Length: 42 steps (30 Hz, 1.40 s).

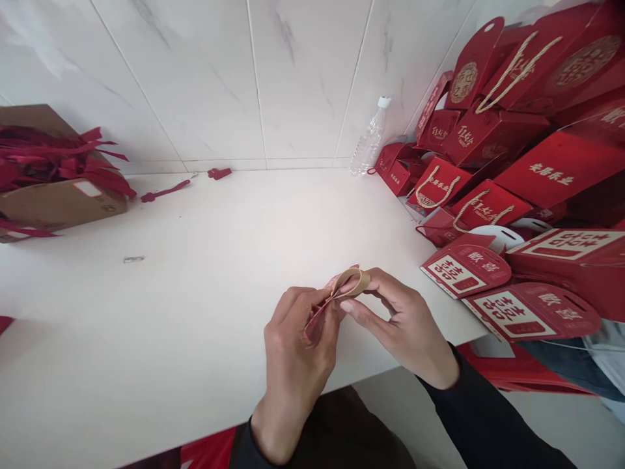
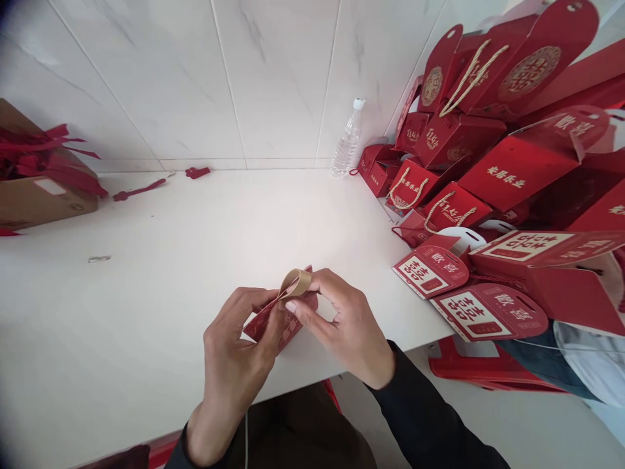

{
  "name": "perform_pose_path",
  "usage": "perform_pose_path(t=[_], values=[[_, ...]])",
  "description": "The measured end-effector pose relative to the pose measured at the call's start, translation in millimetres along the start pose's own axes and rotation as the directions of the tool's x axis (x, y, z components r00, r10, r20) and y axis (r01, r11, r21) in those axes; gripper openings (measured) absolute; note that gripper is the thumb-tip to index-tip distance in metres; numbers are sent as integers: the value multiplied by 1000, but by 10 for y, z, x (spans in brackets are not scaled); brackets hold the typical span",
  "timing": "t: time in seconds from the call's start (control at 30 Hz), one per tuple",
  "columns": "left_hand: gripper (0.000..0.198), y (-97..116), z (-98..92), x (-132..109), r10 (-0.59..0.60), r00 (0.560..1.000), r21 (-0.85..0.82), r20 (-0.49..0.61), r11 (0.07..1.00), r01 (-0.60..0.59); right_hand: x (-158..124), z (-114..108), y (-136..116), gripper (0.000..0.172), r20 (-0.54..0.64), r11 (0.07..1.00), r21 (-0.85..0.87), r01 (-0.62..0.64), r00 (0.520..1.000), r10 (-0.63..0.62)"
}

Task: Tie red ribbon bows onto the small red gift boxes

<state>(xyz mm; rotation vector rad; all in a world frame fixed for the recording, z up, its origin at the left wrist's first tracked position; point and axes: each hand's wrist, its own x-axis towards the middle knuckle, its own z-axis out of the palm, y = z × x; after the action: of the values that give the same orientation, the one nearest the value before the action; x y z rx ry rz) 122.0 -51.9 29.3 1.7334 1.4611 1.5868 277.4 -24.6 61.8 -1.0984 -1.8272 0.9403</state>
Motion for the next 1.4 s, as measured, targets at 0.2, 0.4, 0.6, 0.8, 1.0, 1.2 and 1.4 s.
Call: perform_pose_path(t=[0.2, 0.4, 0.6, 0.8, 1.0, 1.2, 1.4], values=[[11, 7, 11, 5, -9, 1000, -30, -10, 1000, 9, 8, -9, 1, 7, -2, 1000, 17, 2, 1000, -2], [10, 2, 0, 12, -13, 1000, -24, 13, 1000, 14, 12, 4, 11, 5, 9, 999, 31, -6, 1000, 6], [9, -6, 3, 14, 5, 1000, -14, 10, 1000, -5, 24, 21, 38, 8, -59, 1000, -20, 16, 998, -17], [13, -1, 5, 31, -22, 1000, 30, -11, 999, 22, -29, 36, 26, 3, -110, 995, -60, -85, 991, 78], [13, -9, 9, 9, -15, 1000, 45, -8, 999, 16, -13, 79, 18, 6, -63, 990, 59, -132, 989, 135], [15, -27, 48, -18, 55, 998, 47, -27, 997, -54, 33, 110, 5, 8, -32, 971, 156, -182, 982, 189], [16, -56, 55, -20, 58, 998, 58, -18, 997, -57, 18, 74, -14, 7, -5, 971, 164, -175, 984, 178]])
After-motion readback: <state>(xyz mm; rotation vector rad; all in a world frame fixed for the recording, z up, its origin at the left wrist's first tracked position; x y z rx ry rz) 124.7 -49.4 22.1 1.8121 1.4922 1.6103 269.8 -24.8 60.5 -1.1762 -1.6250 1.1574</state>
